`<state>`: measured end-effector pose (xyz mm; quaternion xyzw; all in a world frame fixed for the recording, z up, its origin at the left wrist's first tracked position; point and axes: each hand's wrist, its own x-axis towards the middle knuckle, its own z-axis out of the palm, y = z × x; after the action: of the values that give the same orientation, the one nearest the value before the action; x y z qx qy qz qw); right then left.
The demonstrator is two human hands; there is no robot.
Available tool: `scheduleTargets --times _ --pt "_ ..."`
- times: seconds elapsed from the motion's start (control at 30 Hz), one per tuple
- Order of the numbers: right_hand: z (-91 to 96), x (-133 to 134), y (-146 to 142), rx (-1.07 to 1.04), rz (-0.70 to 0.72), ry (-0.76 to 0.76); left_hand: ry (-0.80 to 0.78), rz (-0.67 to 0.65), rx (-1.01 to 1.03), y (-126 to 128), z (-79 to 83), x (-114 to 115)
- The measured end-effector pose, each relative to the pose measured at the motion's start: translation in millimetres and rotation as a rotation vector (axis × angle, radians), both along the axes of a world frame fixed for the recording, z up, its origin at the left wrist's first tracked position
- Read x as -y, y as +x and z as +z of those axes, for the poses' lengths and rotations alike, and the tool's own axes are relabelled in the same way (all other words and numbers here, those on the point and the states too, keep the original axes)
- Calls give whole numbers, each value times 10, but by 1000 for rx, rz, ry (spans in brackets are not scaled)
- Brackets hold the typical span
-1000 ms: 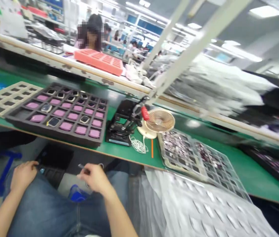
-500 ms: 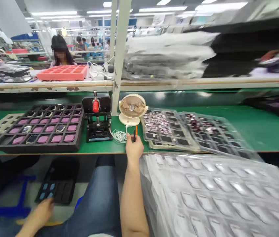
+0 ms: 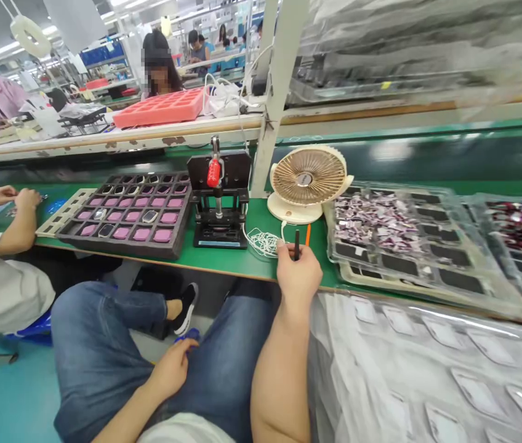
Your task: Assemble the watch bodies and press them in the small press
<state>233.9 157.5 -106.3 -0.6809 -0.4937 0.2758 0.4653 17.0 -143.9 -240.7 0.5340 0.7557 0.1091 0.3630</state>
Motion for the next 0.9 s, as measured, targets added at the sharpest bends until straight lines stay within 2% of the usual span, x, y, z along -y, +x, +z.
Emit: scheduleTargets --times 0.1,0.23,0.33,0.6,0.77,0.9 --pt "3 4 -20 12 -29 -3 -56 -38 31 -1 -174 -127" --pt "17 -8 -39 29 -54 2 -103 -149 84 160 -338 -310" --pt "30 -21 -40 32 -56 5 -131 -198 133 221 -376 -399" --pt "-15 -55 -6 8 -62 5 -273 -169 176 284 -443 -549" --pt "0 -14 11 22 -57 61 -293 -320 144 282 -505 -930" --pt "166 63 167 77 -153 105 -224 -397 122 247 -598 -1160"
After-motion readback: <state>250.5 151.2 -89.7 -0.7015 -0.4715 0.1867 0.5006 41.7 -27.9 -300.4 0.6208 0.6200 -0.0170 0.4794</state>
